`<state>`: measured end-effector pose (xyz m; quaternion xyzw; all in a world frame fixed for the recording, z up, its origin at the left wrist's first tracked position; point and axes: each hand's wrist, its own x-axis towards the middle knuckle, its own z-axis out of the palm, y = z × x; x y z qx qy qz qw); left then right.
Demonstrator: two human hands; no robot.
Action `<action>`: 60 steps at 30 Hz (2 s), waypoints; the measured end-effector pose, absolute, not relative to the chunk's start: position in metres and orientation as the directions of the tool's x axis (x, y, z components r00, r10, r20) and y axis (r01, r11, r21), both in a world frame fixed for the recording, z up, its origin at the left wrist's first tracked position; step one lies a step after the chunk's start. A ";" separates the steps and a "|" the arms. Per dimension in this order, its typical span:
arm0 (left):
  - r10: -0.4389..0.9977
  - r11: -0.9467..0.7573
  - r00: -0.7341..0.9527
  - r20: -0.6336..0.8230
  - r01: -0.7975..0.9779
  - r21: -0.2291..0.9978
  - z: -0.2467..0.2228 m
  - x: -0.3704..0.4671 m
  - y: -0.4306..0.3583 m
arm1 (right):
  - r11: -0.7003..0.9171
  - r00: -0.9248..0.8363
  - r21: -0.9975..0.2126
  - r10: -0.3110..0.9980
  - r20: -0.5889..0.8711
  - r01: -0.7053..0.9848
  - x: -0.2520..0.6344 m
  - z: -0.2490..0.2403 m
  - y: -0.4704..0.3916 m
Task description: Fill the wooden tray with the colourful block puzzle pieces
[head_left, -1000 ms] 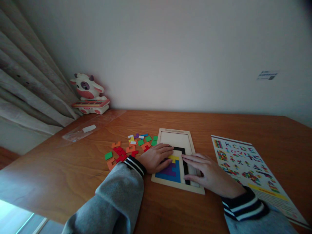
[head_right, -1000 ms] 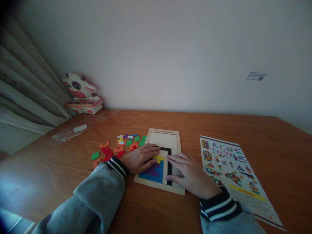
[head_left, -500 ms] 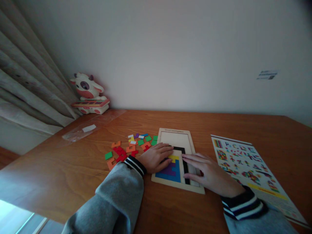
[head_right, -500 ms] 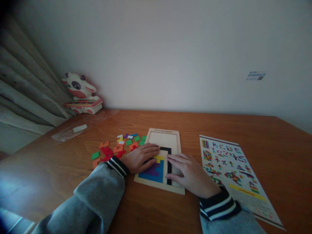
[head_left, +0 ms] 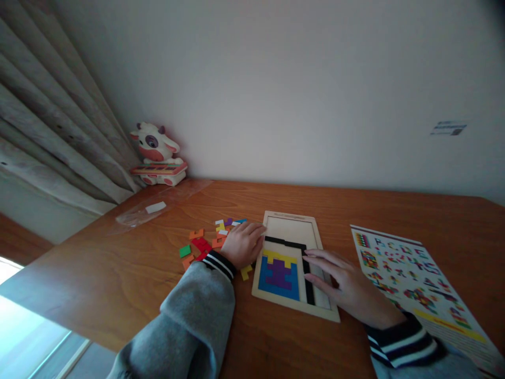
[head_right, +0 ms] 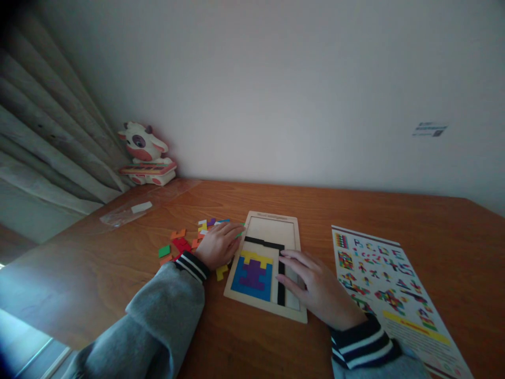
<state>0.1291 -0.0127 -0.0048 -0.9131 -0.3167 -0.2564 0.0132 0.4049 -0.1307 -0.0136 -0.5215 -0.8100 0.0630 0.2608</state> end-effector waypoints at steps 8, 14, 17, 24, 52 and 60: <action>0.824 -0.505 0.419 0.382 0.848 0.161 -0.019 0.083 0.024 | 0.452 -0.308 -0.383 0.872 0.382 0.806 0.401 -0.012 -0.131; 0.836 -0.514 0.443 0.325 0.839 0.180 -0.012 0.083 0.023 | 0.365 -0.149 -0.419 0.873 0.464 0.831 0.401 -0.011 -0.129; 0.836 -0.505 0.433 0.338 0.847 0.165 -0.011 0.084 0.022 | 0.326 -0.066 -0.441 0.858 0.509 0.836 0.404 -0.012 -0.128; 0.785 -0.596 0.437 0.440 0.727 0.341 -0.013 0.093 0.018 | 0.301 -0.007 -0.482 0.854 0.521 0.823 0.405 -0.014 -0.126; 0.455 -0.871 0.742 0.492 0.256 0.420 -0.013 0.165 -0.056 | 0.363 -0.143 -0.533 0.902 0.408 0.765 0.382 -0.017 -0.129; 0.429 -0.892 0.786 0.444 0.291 0.347 -0.015 0.164 -0.058 | 0.326 -0.148 -0.383 0.892 0.427 0.864 0.373 -0.025 -0.130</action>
